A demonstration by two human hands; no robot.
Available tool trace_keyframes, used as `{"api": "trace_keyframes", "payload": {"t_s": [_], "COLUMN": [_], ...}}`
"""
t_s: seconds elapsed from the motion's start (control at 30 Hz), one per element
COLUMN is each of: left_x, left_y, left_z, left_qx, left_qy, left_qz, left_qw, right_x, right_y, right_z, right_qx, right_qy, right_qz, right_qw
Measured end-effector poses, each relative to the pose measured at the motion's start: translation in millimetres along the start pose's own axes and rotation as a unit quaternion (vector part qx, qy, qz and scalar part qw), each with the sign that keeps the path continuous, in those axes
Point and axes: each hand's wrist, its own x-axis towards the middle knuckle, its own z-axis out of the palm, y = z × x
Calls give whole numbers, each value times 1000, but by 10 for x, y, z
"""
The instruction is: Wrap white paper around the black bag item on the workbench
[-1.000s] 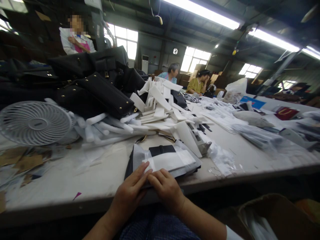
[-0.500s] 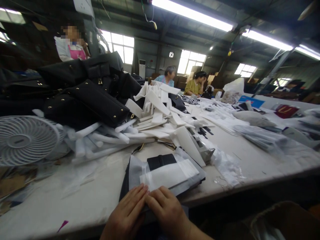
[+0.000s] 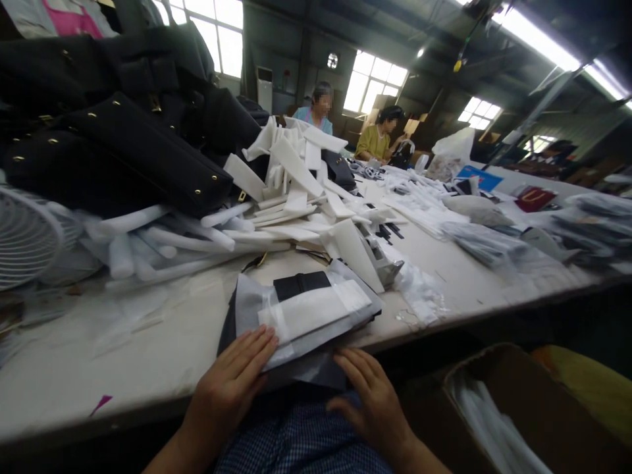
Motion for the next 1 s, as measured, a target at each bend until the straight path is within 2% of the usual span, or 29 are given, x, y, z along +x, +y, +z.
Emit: {"api": "trace_keyframes", "payload": {"t_s": [0.07,0.17,0.3,0.53,0.67,0.73,0.87,1.0], "left_x": [-3,-5,2,12,12,9,6,8], "left_y": [0,-2,-12,-21,-13,-11,-18,-22], "left_z": [-2,-3,8,-7,-15,-15,-5,-1], "left_qx": [-2,-2,6,6,5,5,3,0], "left_qy": [-7,-11,0,-9,-7,-4,2,6], "left_qz": [-6,-11,-3,-5,-7,-7,-6,-7], "left_qw": [1000,1000,1000,1000,1000,1000,1000,1000], "right_x": [-39,5,82,136,144,120,28,-13], "right_y": [-23,-64,-133,-491,-579,-537,-379,-312], "right_z": [91,162,93,-207,-251,-174,136,353], "right_qx": [-35,-31,18,85,94,98,90,93], "right_qy": [-1,49,109,63,45,35,0,54], "right_qz": [13,-14,-66,-142,-180,-170,-87,-70], "right_qw": [999,998,992,984,978,980,992,992]}}
